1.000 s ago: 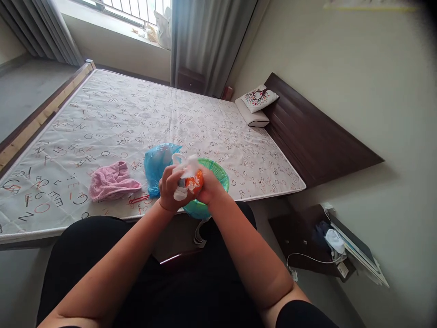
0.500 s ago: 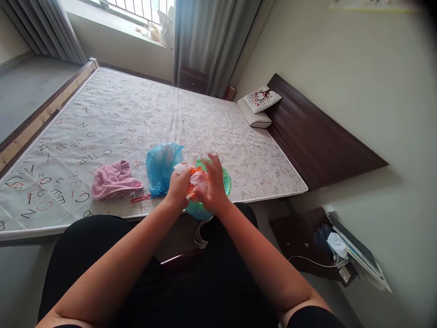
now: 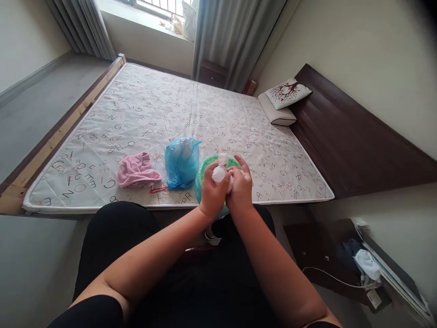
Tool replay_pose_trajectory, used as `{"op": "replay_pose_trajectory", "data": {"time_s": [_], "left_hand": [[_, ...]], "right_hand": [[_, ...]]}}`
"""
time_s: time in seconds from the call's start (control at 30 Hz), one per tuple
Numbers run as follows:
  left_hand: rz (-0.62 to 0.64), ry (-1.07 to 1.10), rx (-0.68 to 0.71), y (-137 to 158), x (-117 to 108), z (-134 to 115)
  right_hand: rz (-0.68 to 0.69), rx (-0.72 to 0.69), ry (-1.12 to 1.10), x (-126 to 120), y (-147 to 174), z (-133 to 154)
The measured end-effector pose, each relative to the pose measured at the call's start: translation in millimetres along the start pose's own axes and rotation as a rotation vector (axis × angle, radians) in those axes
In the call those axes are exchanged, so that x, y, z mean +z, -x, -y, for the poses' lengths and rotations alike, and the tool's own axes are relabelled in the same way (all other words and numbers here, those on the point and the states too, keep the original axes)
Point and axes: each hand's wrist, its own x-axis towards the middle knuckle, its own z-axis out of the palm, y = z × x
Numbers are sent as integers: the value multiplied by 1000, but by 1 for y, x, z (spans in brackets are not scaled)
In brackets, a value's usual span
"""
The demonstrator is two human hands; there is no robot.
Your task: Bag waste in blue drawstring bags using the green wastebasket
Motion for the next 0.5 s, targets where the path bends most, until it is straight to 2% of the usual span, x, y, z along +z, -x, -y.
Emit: {"op": "replay_pose_trajectory", "data": {"time_s": [0.07,0.13,0.23,0.33,0.43,0.5], "left_hand": [[-7,-90,104,-2,-4,-8],[-56,-104,133,-7,-6,-19],[-50,33,-55,-20,-11,-26],[1,170,-335,-35,-17,-14],[30,190,-498,-41,-18,5],[78,182,-532,-39,-16,11]], "right_hand": [[10,1,61,0,-4,5],[14,-135,283,-2,-1,7],[0,-433,636,-8,12,2],[139,-676,806,-15,23,-7],[323,-787,883,-19,28,-12],[361,-803,877,-21,30,-12]]}}
